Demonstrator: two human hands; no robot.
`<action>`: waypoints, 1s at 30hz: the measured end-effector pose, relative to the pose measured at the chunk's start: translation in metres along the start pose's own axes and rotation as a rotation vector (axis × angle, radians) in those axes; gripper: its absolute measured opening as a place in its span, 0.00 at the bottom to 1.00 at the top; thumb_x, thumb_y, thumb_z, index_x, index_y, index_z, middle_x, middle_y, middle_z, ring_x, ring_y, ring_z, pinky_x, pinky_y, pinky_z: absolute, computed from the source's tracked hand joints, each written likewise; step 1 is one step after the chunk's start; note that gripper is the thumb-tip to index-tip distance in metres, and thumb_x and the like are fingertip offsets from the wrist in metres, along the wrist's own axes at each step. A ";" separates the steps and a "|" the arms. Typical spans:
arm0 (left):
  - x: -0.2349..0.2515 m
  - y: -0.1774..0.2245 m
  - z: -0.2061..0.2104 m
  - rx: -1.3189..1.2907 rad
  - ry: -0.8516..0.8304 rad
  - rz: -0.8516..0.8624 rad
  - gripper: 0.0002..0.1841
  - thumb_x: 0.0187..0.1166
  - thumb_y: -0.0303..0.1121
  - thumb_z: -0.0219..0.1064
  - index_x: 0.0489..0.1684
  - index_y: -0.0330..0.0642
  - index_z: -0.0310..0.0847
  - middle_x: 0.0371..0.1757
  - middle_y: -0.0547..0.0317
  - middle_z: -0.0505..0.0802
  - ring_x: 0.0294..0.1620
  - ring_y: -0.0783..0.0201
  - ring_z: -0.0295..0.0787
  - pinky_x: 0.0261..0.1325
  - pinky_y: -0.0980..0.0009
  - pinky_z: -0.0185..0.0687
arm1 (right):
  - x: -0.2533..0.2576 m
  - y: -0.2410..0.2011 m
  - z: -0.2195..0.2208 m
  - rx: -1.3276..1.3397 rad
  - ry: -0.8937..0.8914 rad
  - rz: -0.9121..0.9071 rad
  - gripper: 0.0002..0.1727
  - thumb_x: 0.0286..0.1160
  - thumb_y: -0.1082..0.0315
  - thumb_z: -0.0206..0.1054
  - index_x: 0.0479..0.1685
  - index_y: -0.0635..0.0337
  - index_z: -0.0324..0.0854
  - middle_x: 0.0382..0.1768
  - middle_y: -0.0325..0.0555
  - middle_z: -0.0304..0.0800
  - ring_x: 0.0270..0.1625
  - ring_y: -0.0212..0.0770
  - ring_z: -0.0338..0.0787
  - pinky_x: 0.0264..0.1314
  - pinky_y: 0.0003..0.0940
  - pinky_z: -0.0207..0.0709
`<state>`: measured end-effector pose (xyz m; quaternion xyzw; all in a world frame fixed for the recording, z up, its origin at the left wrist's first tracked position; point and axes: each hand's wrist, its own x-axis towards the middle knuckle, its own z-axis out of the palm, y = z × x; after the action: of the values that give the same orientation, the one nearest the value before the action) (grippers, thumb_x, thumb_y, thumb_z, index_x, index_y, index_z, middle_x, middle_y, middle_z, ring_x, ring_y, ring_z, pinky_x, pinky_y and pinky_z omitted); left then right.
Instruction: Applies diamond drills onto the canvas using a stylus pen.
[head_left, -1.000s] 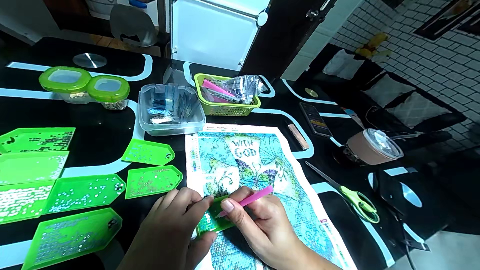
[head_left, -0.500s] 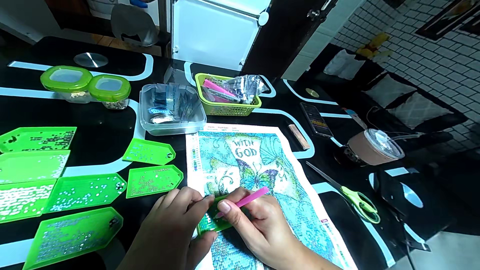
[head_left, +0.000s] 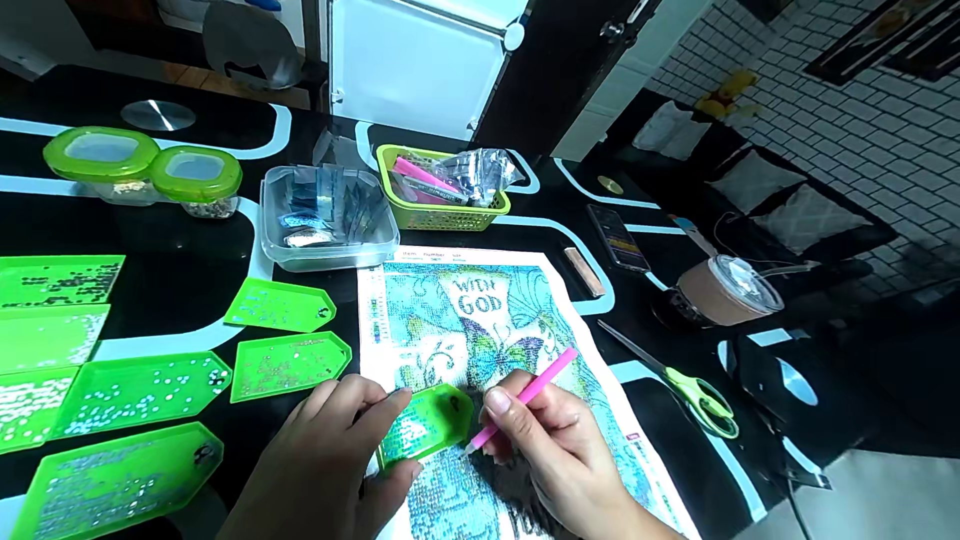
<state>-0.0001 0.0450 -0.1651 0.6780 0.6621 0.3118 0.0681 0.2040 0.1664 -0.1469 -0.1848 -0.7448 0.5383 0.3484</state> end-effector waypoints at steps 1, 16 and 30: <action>0.000 0.000 -0.001 -0.004 -0.004 -0.005 0.24 0.73 0.51 0.67 0.62 0.49 0.91 0.48 0.53 0.91 0.48 0.49 0.87 0.45 0.55 0.84 | -0.003 0.003 0.000 -0.017 -0.003 -0.004 0.14 0.92 0.63 0.57 0.38 0.60 0.82 0.29 0.33 0.88 0.32 0.22 0.88 0.35 0.18 0.83; 0.000 -0.002 0.000 0.004 -0.004 -0.015 0.25 0.74 0.54 0.65 0.62 0.50 0.92 0.48 0.55 0.91 0.48 0.51 0.87 0.45 0.58 0.83 | -0.006 0.014 0.010 -0.224 -0.021 -0.090 0.16 0.91 0.64 0.58 0.37 0.66 0.83 0.28 0.40 0.87 0.30 0.23 0.85 0.33 0.18 0.80; 0.000 -0.003 0.001 0.001 0.005 -0.020 0.25 0.73 0.54 0.65 0.61 0.51 0.92 0.47 0.55 0.91 0.48 0.51 0.87 0.44 0.58 0.83 | -0.002 0.011 0.008 -0.254 -0.024 -0.148 0.17 0.92 0.63 0.58 0.39 0.66 0.82 0.27 0.41 0.86 0.30 0.23 0.85 0.34 0.17 0.80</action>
<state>-0.0021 0.0458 -0.1675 0.6707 0.6692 0.3124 0.0693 0.1988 0.1638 -0.1589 -0.1655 -0.8226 0.4148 0.3519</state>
